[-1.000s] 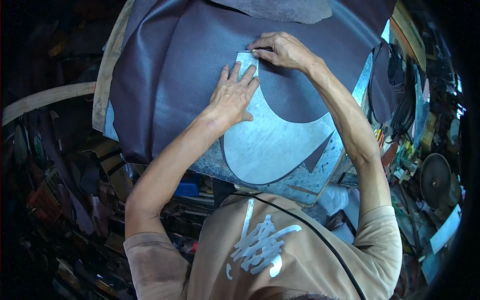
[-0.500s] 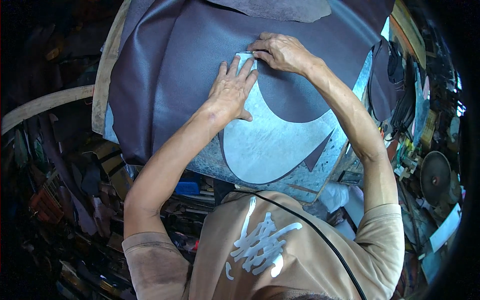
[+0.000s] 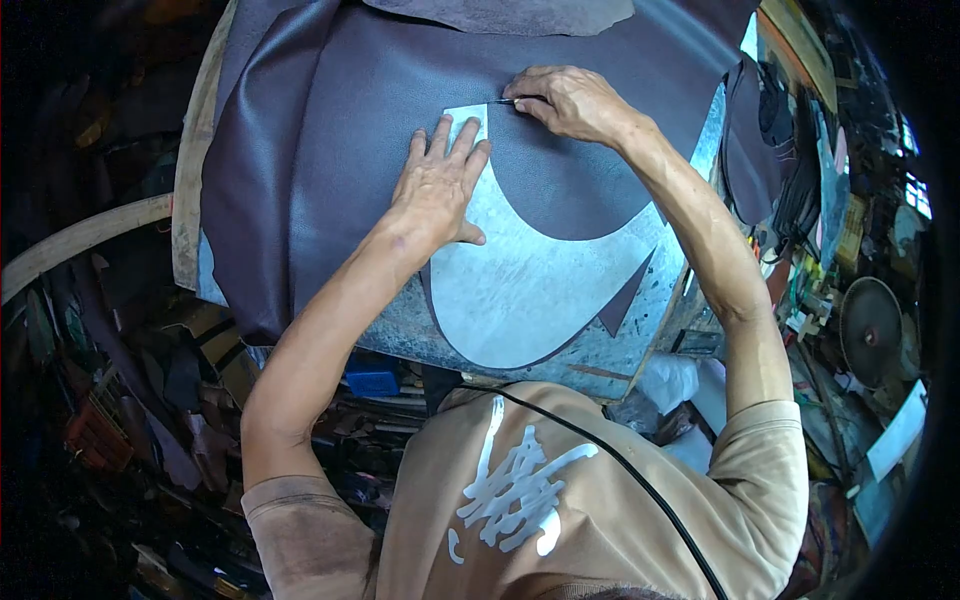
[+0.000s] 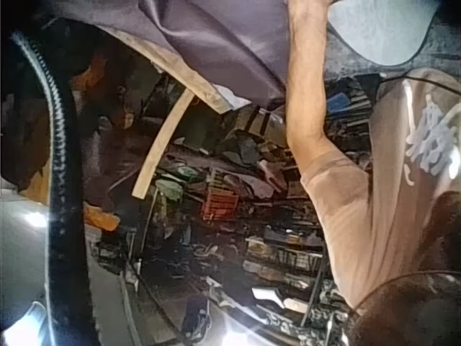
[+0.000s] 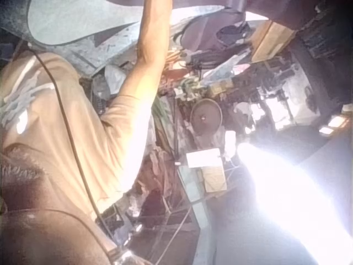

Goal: Using a metal template and a handheld blade to cut a specific pattern from a sheet of leather.

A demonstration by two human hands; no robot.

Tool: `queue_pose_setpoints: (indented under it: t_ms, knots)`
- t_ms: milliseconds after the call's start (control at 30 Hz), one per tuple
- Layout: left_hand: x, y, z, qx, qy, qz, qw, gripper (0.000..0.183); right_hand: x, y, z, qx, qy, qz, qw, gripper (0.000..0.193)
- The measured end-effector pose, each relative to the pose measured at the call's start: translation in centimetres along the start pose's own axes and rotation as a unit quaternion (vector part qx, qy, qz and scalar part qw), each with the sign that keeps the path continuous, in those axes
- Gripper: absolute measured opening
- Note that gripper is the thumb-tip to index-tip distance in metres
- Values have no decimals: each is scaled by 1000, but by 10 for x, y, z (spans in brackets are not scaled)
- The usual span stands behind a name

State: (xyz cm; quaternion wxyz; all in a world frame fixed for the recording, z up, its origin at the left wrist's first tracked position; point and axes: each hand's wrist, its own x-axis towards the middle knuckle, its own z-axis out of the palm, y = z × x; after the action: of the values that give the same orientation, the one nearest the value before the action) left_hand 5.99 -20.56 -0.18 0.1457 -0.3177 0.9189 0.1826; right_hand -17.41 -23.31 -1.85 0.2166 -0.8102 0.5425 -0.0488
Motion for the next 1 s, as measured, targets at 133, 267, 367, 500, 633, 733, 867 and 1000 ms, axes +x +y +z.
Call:
queue_pose_setpoints:
  t_ms: [133,267,367,500,633,733,867,1000]
  knots:
    - [-1,-1,2,7,-3,-3,1000,112,-1,1,0,5,-6,7,1000,27]
    - [-1,0,1,14,0,4,1000,113,-2,0,-2,10,-7,11,1000,27]
    - [-1,-2,3,15,8,11,1000,113,-6,-8,-3,13,4,15,1000,27]
    - [-2,-11,12,-14,36,38,999,115,-13,-41,3,83,3,132,988,29]
    - [-3,-16,12,-38,63,55,996,119,-17,-93,5,298,47,344,889,37]
    - [0,-14,10,-30,59,67,996,121,-19,-106,27,331,169,348,860,37]
    - [2,-17,15,2,62,73,995,122,-18,-118,24,364,152,396,829,38]
    - [3,-16,16,8,64,82,995,121,-26,-128,31,356,163,399,829,37]
